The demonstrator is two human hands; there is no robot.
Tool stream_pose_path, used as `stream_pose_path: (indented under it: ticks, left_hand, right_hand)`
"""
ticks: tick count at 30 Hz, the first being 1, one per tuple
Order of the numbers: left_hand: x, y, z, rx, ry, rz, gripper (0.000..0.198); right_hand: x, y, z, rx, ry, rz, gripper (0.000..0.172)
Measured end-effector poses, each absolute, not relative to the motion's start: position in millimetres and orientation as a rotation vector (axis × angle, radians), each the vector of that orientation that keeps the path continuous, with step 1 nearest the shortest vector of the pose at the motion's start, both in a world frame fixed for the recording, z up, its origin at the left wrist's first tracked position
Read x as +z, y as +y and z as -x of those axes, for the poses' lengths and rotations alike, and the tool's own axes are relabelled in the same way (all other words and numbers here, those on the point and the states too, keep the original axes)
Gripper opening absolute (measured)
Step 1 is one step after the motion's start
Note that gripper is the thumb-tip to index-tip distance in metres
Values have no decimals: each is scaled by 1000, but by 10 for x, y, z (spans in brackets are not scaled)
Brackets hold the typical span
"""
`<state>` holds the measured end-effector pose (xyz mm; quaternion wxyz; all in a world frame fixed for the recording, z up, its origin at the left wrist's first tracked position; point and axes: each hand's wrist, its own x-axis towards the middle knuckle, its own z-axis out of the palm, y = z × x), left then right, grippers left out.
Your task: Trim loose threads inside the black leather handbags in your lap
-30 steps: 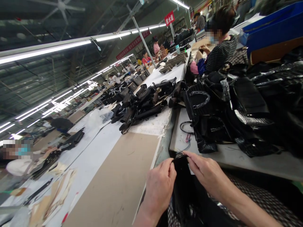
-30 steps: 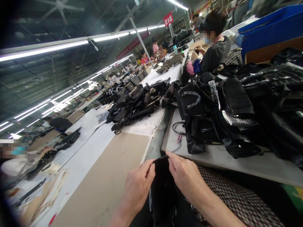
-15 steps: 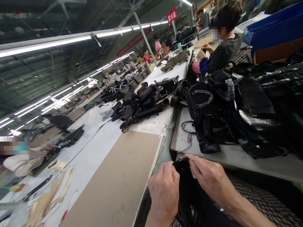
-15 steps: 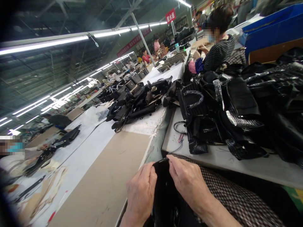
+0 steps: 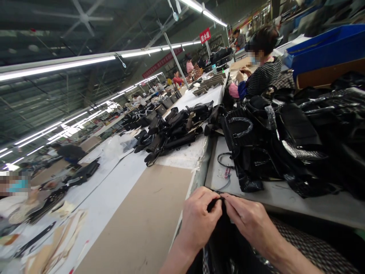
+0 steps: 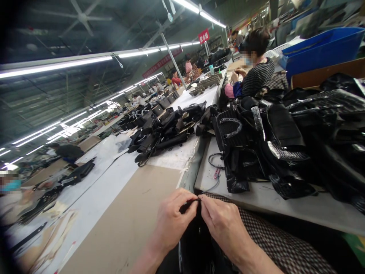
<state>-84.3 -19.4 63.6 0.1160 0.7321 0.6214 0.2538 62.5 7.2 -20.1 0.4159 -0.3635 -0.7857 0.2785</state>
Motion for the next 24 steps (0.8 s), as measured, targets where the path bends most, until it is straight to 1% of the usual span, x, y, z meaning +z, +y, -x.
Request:
stream_pose_path:
  ticks: [5, 13, 17, 21, 22, 23, 24]
  left_hand:
    - [669, -187, 858, 750, 1757, -2113, 19]
    - [688, -285, 1032, 827, 1654, -1648, 31]
    - [617, -408, 946, 895, 1775, -1502, 27]
    - [604, -505, 789, 878, 1836, -1496, 14]
    - [604, -512, 755, 872, 1830, -1517, 12]
    - [604, -514, 725, 864, 1824, -1546, 11]
    - [602, -510, 698, 855, 1816, -1582, 10]
  right_hand:
    - [-205, 61, -670, 739, -1979, 891, 31]
    - [-175, 86, -697, 826, -1979, 943, 34]
    - [-67, 151, -845, 946, -1933, 974, 35]
    - [97, 281, -1120, 1255, -1973, 873, 37]
    - [137, 307, -1171, 1260, -1988, 872, 38]
    - [175, 326, -1201, 1207, -2022, 873, 42]
    - [208, 337, -1207, 1108, -2085, 860, 51]
